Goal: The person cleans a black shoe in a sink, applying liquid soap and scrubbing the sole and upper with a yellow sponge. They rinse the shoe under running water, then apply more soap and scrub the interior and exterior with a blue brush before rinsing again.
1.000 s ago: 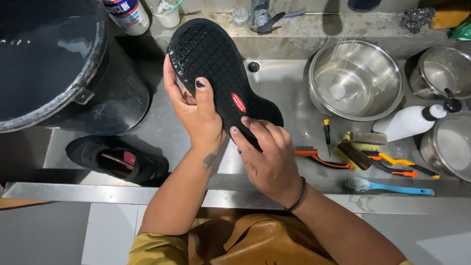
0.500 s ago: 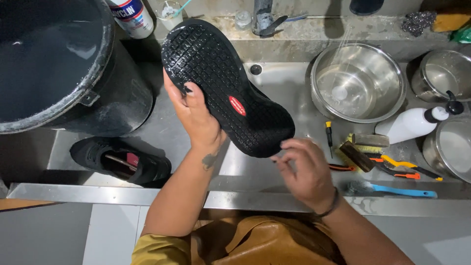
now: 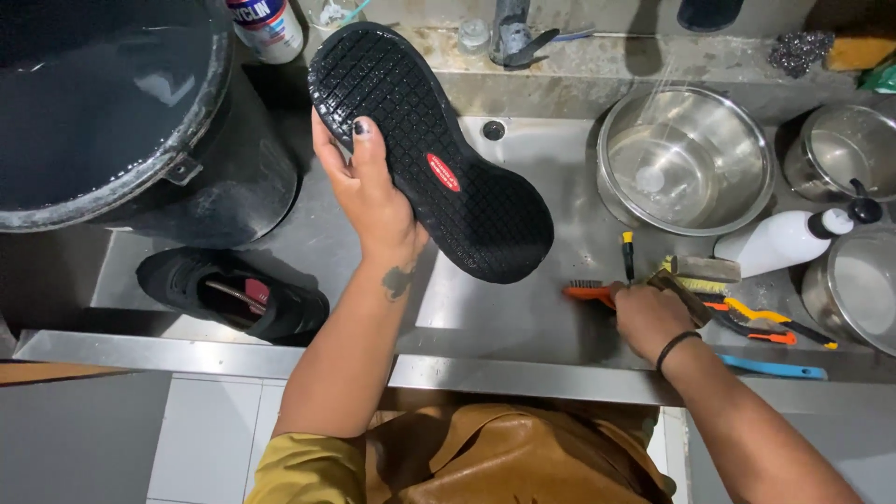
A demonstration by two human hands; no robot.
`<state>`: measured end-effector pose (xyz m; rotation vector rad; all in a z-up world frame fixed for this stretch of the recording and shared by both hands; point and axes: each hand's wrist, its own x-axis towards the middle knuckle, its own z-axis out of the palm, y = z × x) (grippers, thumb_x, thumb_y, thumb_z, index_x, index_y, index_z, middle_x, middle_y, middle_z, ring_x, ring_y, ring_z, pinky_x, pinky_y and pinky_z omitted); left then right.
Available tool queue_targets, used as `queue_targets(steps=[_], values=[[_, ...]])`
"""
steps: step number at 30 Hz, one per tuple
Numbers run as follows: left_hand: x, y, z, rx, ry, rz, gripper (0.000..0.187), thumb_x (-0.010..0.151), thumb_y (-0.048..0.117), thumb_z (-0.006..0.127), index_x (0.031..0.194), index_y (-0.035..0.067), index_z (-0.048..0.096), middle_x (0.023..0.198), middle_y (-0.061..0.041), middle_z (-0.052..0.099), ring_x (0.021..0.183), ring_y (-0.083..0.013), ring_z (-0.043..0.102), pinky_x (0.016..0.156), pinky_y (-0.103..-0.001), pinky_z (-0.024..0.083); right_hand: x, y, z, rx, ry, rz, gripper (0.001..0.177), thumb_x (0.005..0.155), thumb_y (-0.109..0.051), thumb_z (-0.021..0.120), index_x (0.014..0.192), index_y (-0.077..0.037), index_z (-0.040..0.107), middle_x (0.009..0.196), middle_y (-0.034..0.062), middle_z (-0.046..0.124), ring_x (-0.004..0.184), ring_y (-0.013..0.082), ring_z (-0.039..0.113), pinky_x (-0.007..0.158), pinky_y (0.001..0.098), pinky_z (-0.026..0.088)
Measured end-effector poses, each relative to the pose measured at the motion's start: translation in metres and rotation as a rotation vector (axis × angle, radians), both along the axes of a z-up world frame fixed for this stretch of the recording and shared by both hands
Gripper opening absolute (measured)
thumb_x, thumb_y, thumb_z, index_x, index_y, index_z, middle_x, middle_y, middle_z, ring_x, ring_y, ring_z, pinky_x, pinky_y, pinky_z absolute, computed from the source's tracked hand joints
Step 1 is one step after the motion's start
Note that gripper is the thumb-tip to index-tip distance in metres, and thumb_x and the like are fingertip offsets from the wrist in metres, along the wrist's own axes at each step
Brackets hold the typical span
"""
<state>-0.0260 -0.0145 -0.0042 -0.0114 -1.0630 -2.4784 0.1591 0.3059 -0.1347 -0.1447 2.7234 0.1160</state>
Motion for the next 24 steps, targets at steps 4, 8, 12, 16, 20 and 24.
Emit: queue_targets(steps=[4, 8, 12, 16, 20, 24], values=[[0.002, -0.001, -0.002, -0.030, 0.000, 0.020, 0.070, 0.098, 0.029, 0.073, 0.155, 0.016, 0.035, 0.125, -0.018, 0.062, 0.101, -0.0231, 0.070, 0.086, -0.040, 0.071, -0.007, -0.002, 0.006, -0.056, -0.038, -0.043, 0.044, 0.096, -0.015, 0.050, 0.133, 0.010, 0.053, 0.093, 0.0212, 0.074, 0.078, 0.0315, 0.073, 0.071, 0.0434, 0.058], [-0.003, -0.003, -0.011, -0.097, 0.088, 0.047, 0.072, 0.097, 0.022, 0.078, 0.156, 0.019, 0.037, 0.129, -0.014, 0.066, 0.107, -0.0190, 0.069, 0.093, -0.036, 0.066, -0.012, -0.030, 0.069, -0.545, 0.058, -0.443, 0.044, 0.092, -0.019, 0.057, 0.132, -0.002, 0.055, 0.095, 0.0244, 0.076, 0.084, 0.0428, 0.075, 0.071, 0.0490, 0.058], [0.012, 0.002, 0.000, -0.233, 0.077, 0.085, 0.077, 0.095, 0.022, 0.083, 0.157, 0.019, 0.037, 0.132, -0.013, 0.068, 0.112, -0.0158, 0.067, 0.097, -0.033, 0.063, -0.010, -0.096, 0.117, -1.113, 0.478, -0.354, 0.029, 0.098, -0.012, 0.047, 0.115, 0.008, 0.060, 0.138, 0.0263, 0.065, 0.090, 0.0385, 0.071, 0.081, 0.0518, 0.055], [0.013, 0.008, -0.010, -0.280, 0.077, 0.104, 0.078, 0.094, 0.023, 0.085, 0.156, 0.018, 0.038, 0.132, -0.014, 0.067, 0.112, -0.0162, 0.066, 0.096, -0.033, 0.062, -0.037, -0.159, 0.129, -1.189, 0.695, -0.171, 0.042, 0.102, -0.012, 0.050, 0.141, 0.002, 0.058, 0.131, 0.0267, 0.067, 0.111, 0.0391, 0.069, 0.093, 0.0478, 0.056], [0.008, 0.009, -0.013, -0.342, 0.061, 0.161, 0.079, 0.092, 0.021, 0.088, 0.156, 0.017, 0.040, 0.132, -0.014, 0.065, 0.113, -0.0161, 0.064, 0.095, -0.033, 0.059, -0.044, -0.176, 0.091, -1.000, 0.920, -0.017, 0.038, 0.103, -0.009, 0.052, 0.138, 0.000, 0.062, 0.115, 0.0220, 0.071, 0.099, 0.0387, 0.072, 0.077, 0.0402, 0.061], [0.008, 0.009, -0.014, -0.499, 0.056, 0.239, 0.087, 0.085, 0.017, 0.094, 0.155, 0.018, 0.042, 0.132, -0.013, 0.063, 0.115, -0.0168, 0.064, 0.099, -0.033, 0.058, -0.007, -0.126, 0.035, -0.784, 0.586, 0.042, 0.036, 0.097, -0.013, 0.057, 0.129, -0.003, 0.068, 0.098, 0.0175, 0.072, 0.089, 0.0361, 0.074, 0.074, 0.0400, 0.063]])
